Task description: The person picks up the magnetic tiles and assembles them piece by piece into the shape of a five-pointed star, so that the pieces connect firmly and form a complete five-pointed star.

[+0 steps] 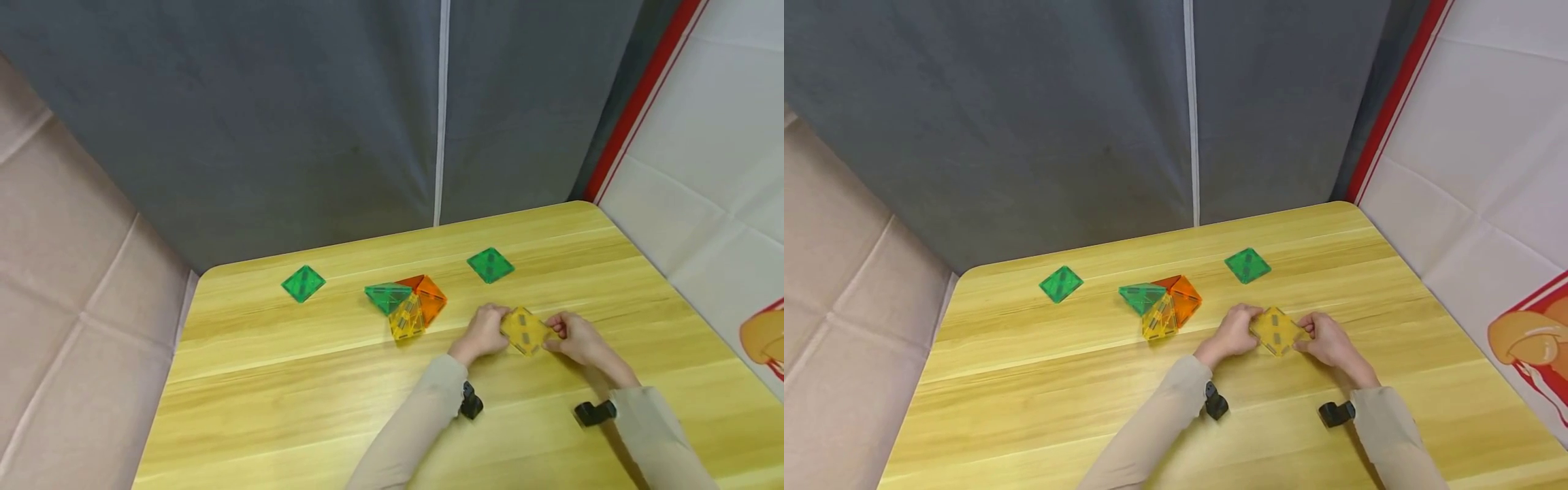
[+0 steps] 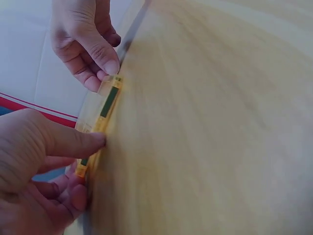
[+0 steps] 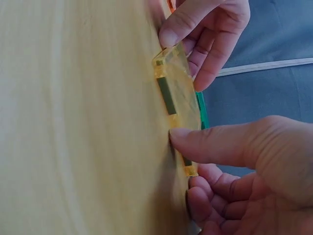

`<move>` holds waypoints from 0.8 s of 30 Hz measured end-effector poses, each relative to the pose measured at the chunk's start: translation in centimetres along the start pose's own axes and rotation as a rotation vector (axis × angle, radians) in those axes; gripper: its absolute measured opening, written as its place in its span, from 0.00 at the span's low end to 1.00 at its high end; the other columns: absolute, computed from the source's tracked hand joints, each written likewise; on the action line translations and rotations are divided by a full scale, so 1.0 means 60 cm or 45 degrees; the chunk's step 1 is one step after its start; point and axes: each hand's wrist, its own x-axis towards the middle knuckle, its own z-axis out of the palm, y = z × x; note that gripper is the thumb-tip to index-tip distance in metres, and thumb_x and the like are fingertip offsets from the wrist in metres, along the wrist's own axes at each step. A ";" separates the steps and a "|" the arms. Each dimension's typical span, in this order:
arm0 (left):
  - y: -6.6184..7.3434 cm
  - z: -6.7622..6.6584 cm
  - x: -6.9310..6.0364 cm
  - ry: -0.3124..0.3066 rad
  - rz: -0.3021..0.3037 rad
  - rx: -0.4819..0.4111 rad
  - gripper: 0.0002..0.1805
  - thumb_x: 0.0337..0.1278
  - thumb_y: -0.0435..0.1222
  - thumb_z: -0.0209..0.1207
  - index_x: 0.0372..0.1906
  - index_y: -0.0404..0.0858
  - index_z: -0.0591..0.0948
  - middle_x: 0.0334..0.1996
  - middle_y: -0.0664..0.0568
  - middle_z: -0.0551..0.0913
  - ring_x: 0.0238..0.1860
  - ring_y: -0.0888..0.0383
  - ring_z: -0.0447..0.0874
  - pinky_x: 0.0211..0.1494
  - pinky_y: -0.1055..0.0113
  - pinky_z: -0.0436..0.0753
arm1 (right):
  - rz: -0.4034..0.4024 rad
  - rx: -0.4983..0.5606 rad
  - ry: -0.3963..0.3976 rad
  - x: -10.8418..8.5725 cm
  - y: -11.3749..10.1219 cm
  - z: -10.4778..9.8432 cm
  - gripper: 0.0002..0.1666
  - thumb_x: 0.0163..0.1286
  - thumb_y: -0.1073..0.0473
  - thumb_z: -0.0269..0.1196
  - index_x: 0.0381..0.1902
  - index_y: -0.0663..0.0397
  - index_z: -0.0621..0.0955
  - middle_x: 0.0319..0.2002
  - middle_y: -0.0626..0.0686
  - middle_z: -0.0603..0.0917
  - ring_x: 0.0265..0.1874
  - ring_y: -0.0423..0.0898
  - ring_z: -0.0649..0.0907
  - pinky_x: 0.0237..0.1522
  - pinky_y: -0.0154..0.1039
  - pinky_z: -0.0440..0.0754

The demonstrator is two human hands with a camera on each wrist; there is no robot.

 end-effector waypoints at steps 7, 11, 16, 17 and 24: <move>0.021 -0.004 0.002 -0.001 -0.113 0.144 0.14 0.37 0.33 0.68 0.36 0.38 0.83 0.27 0.58 0.78 0.36 0.64 0.75 0.39 0.78 0.71 | 0.030 -0.026 0.026 0.003 -0.016 0.004 0.28 0.53 0.65 0.69 0.46 0.76 0.71 0.32 0.60 0.74 0.31 0.50 0.73 0.30 0.38 0.71; 0.029 -0.003 0.001 0.014 -0.228 0.139 0.18 0.38 0.34 0.69 0.42 0.41 0.85 0.41 0.59 0.83 0.46 0.61 0.78 0.46 0.76 0.74 | 0.102 -0.013 0.019 0.005 -0.022 0.003 0.34 0.51 0.64 0.71 0.49 0.80 0.69 0.38 0.66 0.75 0.35 0.54 0.75 0.35 0.44 0.75; 0.030 -0.008 -0.001 -0.002 -0.294 -0.021 0.22 0.40 0.33 0.67 0.48 0.39 0.83 0.46 0.56 0.82 0.49 0.60 0.77 0.50 0.74 0.73 | 0.163 -0.036 -0.010 0.007 -0.023 0.002 0.32 0.51 0.62 0.71 0.47 0.79 0.71 0.41 0.69 0.76 0.38 0.58 0.77 0.39 0.48 0.77; 0.030 -0.009 -0.001 -0.007 -0.308 -0.079 0.22 0.41 0.33 0.66 0.48 0.38 0.83 0.46 0.55 0.82 0.48 0.60 0.77 0.49 0.74 0.73 | 0.176 -0.042 -0.011 0.007 -0.023 0.003 0.32 0.51 0.61 0.71 0.46 0.78 0.71 0.41 0.69 0.76 0.38 0.58 0.77 0.39 0.48 0.78; 0.031 -0.012 -0.001 0.053 -0.484 -0.550 0.11 0.44 0.28 0.64 0.38 0.32 0.82 0.31 0.53 0.79 0.30 0.63 0.73 0.33 0.74 0.74 | 0.222 -0.079 -0.021 0.013 -0.030 0.003 0.31 0.51 0.59 0.72 0.44 0.77 0.72 0.40 0.69 0.77 0.37 0.57 0.77 0.39 0.48 0.77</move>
